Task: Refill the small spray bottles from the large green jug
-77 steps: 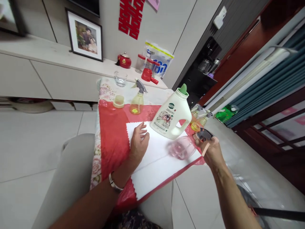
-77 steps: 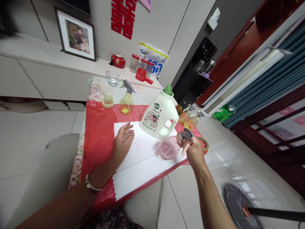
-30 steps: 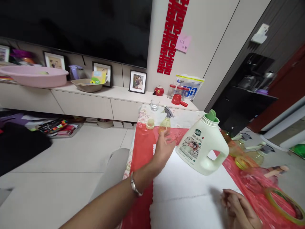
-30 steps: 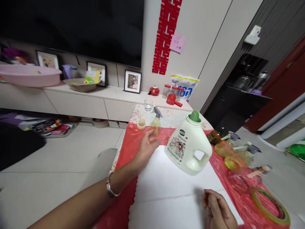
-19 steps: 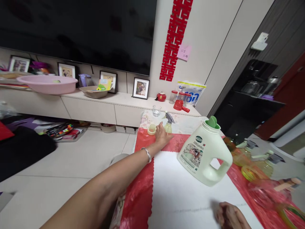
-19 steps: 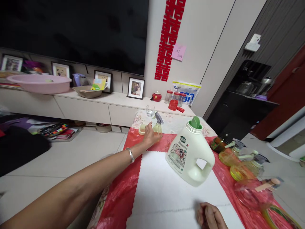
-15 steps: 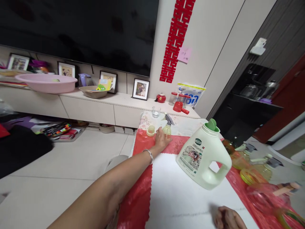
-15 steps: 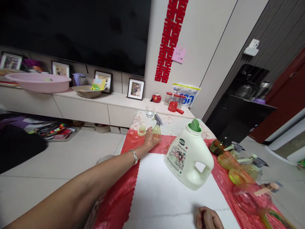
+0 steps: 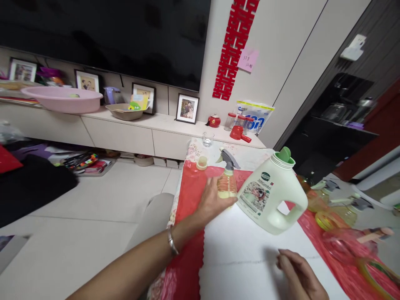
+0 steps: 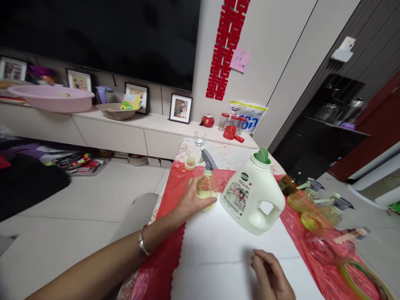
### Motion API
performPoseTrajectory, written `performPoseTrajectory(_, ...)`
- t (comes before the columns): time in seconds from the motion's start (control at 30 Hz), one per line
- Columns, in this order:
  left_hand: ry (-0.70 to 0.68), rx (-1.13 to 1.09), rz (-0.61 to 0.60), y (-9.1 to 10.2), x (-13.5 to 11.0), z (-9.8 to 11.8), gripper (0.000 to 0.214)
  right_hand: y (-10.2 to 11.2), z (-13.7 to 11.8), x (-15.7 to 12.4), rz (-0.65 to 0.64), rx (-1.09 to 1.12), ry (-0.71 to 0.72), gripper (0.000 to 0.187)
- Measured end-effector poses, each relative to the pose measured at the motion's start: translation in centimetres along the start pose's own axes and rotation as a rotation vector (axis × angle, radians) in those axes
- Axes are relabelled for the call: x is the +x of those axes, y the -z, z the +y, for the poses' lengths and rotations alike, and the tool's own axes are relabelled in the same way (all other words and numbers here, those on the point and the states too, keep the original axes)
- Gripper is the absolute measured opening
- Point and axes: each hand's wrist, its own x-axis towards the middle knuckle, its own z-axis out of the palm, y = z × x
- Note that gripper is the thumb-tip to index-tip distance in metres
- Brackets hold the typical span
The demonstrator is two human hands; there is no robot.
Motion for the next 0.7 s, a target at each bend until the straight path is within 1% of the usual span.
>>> performPoseTrajectory(0.03,0.022,-0.013,-0.022,0.3,-1.3,0.5,0.065,-1.0,-1.0,-0.5,-0.055,-0.032,0.045,0.046)
performPoseTrajectory(0.07,0.055,-0.028,-0.051,0.5,-2.6,1.0,0.063,-2.2,-2.0,-1.0,-0.14,-0.049,0.094,0.052)
performPoseTrajectory(0.13,0.136,-0.068,-0.088,0.6,-4.8,2.0,0.063,-4.9,-3.5,-2.0,-0.313,-0.124,0.192,0.073)
performPoseTrajectory(0.2,0.159,-0.139,-0.1,0.5,-6.7,2.7,0.062,-7.2,-4.3,-2.7,-0.346,-0.169,0.216,0.089)
performPoseTrajectory(0.23,0.145,-0.183,-0.103,0.5,-7.5,2.9,0.059,-8.1,-4.5,-2.9,-0.345,-0.159,0.215,0.092)
performPoseTrajectory(0.3,0.099,-0.249,-0.133,0.7,-8.8,3.1,0.054,-9.1,-4.5,-3.4,-0.316,-0.094,0.185,0.094)
performPoseTrajectory(0.37,0.057,-0.271,-0.195,1.2,-9.3,3.0,0.052,-9.4,-4.6,-3.8,-0.297,0.035,0.102,0.091)
performPoseTrajectory(0.43,0.019,-0.322,-0.286,2.0,-9.2,2.7,0.052,-9.3,-4.8,-4.4,-0.324,0.245,-0.03,0.089)
performPoseTrajectory(0.5,0.009,-0.491,-0.378,2.5,-8.5,2.5,0.051,-9.0,-4.9,-5.0,-0.389,0.507,-0.175,0.091)
performPoseTrajectory(0.57,0.06,-0.731,-0.435,2.8,-7.7,2.3,0.048,-8.7,-4.8,-5.6,-0.464,0.704,-0.303,0.095)
performPoseTrajectory(0.6,0.1,-0.845,-0.448,2.9,-7.3,2.3,0.047,-8.6,-4.8,-5.9,-0.497,0.764,-0.36,0.095)
performPoseTrajectory(0.63,0.137,-0.938,-0.464,3.0,-7.0,2.4,0.046,-8.5,-4.8,-6.2,-0.533,0.804,-0.414,0.095)
performPoseTrajectory(0.7,0.175,-1.046,-0.517,3.3,-6.6,2.7,0.042,-8.3,-4.8,-6.6,-0.613,0.845,-0.503,0.094)
